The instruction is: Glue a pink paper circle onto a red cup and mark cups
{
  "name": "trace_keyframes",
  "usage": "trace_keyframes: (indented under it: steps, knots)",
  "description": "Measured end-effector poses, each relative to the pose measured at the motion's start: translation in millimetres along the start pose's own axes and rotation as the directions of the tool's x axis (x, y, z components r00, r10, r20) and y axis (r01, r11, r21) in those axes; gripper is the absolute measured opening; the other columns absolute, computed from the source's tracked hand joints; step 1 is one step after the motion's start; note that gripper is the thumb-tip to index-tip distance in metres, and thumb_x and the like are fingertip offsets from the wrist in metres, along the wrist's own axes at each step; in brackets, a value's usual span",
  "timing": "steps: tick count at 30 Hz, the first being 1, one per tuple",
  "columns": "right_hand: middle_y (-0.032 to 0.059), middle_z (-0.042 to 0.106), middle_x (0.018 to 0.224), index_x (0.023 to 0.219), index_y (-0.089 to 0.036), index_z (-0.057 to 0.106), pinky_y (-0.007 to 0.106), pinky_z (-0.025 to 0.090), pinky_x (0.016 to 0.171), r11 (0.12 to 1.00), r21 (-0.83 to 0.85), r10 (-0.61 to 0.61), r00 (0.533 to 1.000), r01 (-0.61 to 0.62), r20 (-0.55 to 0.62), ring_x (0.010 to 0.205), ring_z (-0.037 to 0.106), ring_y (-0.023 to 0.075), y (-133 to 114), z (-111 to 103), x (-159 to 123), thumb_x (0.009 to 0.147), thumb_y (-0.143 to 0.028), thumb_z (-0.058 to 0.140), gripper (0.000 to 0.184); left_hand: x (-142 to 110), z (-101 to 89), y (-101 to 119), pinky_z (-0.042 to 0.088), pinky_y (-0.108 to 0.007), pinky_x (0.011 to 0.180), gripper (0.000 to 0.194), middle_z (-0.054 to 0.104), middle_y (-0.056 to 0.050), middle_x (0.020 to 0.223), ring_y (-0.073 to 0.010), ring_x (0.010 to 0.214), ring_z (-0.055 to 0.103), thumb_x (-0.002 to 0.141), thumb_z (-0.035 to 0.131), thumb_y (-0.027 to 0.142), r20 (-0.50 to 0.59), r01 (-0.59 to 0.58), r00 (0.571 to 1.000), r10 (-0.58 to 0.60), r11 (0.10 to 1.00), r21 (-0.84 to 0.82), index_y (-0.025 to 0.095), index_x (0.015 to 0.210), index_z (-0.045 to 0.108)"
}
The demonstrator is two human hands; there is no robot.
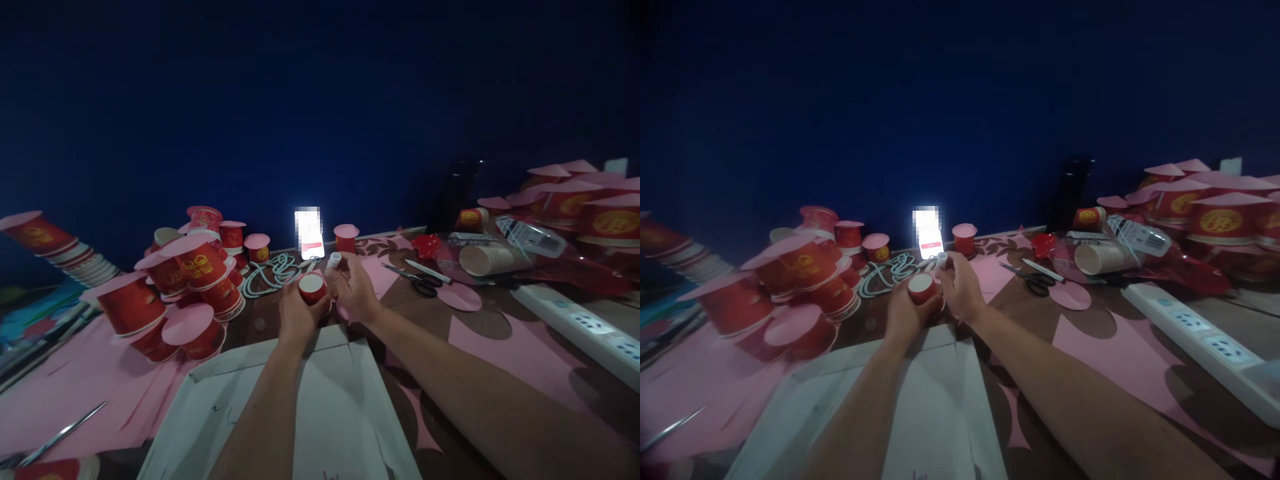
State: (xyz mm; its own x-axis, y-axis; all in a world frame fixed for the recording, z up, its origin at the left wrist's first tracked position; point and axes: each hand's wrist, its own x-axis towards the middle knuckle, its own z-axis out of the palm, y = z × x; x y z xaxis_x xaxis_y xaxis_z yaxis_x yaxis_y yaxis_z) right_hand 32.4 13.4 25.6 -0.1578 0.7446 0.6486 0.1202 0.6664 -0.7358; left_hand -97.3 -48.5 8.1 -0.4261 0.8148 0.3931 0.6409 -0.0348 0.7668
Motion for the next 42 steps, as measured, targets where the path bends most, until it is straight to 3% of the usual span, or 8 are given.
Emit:
trace_keyframes:
  steps: [4, 7, 14, 19, 27, 32, 36, 42]
  knots:
    - [0.0069, 0.064, 0.097, 0.110, -0.020, 0.050, 0.034, 0.050, 0.080, 0.998, 0.057, -0.010, 0.999, 0.013, -0.051, 0.088, 0.061, 0.0192, -5.7, -0.5, -0.2, 0.089, -0.036, 0.052, 0.027, 1.7, 0.2, -0.3, 0.042, -0.044, 0.089, 0.063, 0.060, -0.015, 0.108, -0.0297, 0.103, 0.055, 0.058, 0.077, 0.042, -0.031, -0.049, 0.998, 0.054, 0.986, 0.158, 0.015, 0.112, 0.059]
    - [0.0076, 0.064, 0.101, 0.111, -0.020, 0.050, 0.035, 0.049, 0.081, 0.998, 0.057, -0.018, 1.000, 0.017, 0.011, 0.090, 0.062, 0.0198, -9.5, 0.6, -1.7, 0.089, -0.037, 0.053, 0.028, 2.8, 0.7, 0.2, 0.043, -0.044, 0.088, 0.059, 0.061, -0.013, 0.104, -0.0299, 0.102, 0.055, 0.058, 0.076, 0.041, -0.040, -0.036, 0.998, 0.044, 0.981, 0.192, 0.016, 0.110, 0.060]
    - [0.0073, 0.065, 0.098, 0.107, -0.020, 0.053, 0.036, 0.048, 0.082, 0.999, -0.036, 0.011, 1.000, -0.011, 0.006, 0.089, 0.061, 0.0208, 1.5, -0.6, 0.3, 0.087, -0.034, 0.052, 0.024, 0.7, 0.9, -2.4, 0.041, -0.045, 0.091, 0.063, 0.059, -0.015, 0.109, -0.0310, 0.107, 0.053, 0.060, 0.077, 0.041, -0.050, -0.030, 0.998, 0.039, 0.985, 0.170, 0.015, 0.114, 0.058]
    - [0.0068, 0.067, 0.097, 0.108, -0.020, 0.053, 0.034, 0.050, 0.079, 0.995, 0.081, 0.059, 0.997, -0.055, -0.044, 0.086, 0.063, 0.0192, -6.1, -2.1, 6.7, 0.087, -0.038, 0.054, 0.028, 1.3, 1.7, -5.2, 0.041, -0.044, 0.093, 0.058, 0.060, -0.013, 0.107, -0.0300, 0.107, 0.054, 0.058, 0.079, 0.036, -0.065, -0.059, 0.996, 0.069, 0.988, 0.141, 0.017, 0.109, 0.060]
    - [0.0048, 0.068, 0.095, 0.107, -0.021, 0.055, 0.034, 0.052, 0.077, 0.976, 0.188, 0.096, 0.991, -0.112, 0.092, 0.083, 0.065, 0.0180, -15.4, 3.5, 6.7, 0.086, -0.034, 0.052, 0.024, 2.7, 2.5, -4.1, 0.042, -0.046, 0.092, 0.059, 0.060, -0.013, 0.109, -0.0309, 0.108, 0.054, 0.057, 0.079, 0.037, -0.067, -0.077, 0.994, 0.087, 0.987, 0.142, 0.018, 0.110, 0.060]
    - [0.0047, 0.068, 0.093, 0.105, -0.020, 0.056, 0.035, 0.049, 0.081, 0.994, 0.069, 0.077, 0.996, -0.080, 0.047, 0.085, 0.064, 0.0191, -5.5, 0.0, 5.1, 0.086, -0.032, 0.053, 0.023, 1.2, 0.9, -3.7, 0.042, -0.047, 0.092, 0.059, 0.059, -0.014, 0.107, -0.0312, 0.106, 0.055, 0.059, 0.078, 0.035, -0.060, -0.052, 0.996, 0.061, 0.989, 0.136, 0.017, 0.112, 0.059]
    - [0.0063, 0.067, 0.096, 0.106, -0.019, 0.053, 0.034, 0.050, 0.080, 0.990, 0.123, 0.068, 0.997, -0.063, -0.031, 0.086, 0.063, 0.0188, -5.1, 0.3, 6.5, 0.085, -0.036, 0.056, 0.027, 1.4, 1.0, -4.2, 0.040, -0.047, 0.093, 0.059, 0.060, -0.013, 0.105, -0.0315, 0.107, 0.054, 0.056, 0.080, 0.036, -0.080, -0.049, 0.995, 0.058, 0.992, 0.114, 0.019, 0.109, 0.061]
    - [0.0047, 0.067, 0.094, 0.107, -0.020, 0.053, 0.032, 0.050, 0.078, 0.978, 0.187, 0.077, 0.994, -0.091, 0.080, 0.083, 0.064, 0.0172, -16.4, 4.3, 6.0, 0.086, -0.033, 0.055, 0.025, 2.5, 2.7, -5.7, 0.040, -0.048, 0.094, 0.063, 0.060, -0.014, 0.106, -0.0322, 0.108, 0.053, 0.054, 0.080, 0.043, -0.072, -0.013, 0.997, 0.023, 0.990, 0.137, 0.017, 0.109, 0.060]
